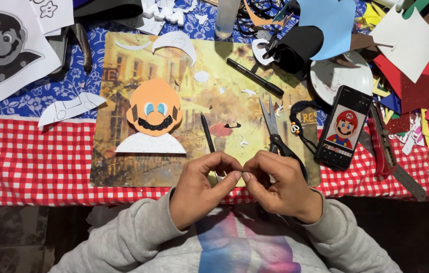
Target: Cutting and assembling a Mario character from foam and paper sheets.
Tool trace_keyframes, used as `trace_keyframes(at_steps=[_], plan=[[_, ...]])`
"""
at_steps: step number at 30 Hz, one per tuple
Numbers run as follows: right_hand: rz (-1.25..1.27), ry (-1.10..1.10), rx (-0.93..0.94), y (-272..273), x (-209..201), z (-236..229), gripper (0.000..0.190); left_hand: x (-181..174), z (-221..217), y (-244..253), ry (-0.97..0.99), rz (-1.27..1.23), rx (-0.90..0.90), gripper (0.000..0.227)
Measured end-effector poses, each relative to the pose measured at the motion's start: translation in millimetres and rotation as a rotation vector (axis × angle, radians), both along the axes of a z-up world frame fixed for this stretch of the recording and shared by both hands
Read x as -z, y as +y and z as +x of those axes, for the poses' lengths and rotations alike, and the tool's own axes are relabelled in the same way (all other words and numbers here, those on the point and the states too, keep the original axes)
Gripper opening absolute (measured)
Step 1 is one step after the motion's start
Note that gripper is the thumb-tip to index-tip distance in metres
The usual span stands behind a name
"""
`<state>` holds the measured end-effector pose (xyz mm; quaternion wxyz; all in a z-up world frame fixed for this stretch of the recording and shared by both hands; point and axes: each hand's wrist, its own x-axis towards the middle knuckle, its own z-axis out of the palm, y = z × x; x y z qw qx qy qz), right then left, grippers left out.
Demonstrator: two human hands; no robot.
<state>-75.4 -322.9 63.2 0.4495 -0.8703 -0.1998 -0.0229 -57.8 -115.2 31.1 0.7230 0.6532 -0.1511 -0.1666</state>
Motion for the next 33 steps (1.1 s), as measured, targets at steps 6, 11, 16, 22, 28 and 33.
trace_keyframes(at_steps=[6,11,16,22,28,33], plan=[[0.001,0.086,0.007,3,-10,5,0.005,-20,14,17,0.113,0.083,0.019,0.024],[-0.120,0.010,-0.091,8,-28,47,0.012,-25,35,90,-0.200,0.380,-0.322,0.015],[-0.140,-0.004,-0.188,53,-24,109,0.021,9,42,105,-0.461,0.664,-0.343,0.019],[-0.193,0.026,-0.273,96,9,147,0.032,33,54,115,-0.775,0.663,-0.204,0.011],[-0.163,-0.025,-0.351,103,34,156,0.033,43,56,121,-0.671,0.629,-0.118,0.015],[-0.254,-0.040,-0.419,102,37,159,0.040,47,55,122,-0.603,0.587,-0.080,0.016]])
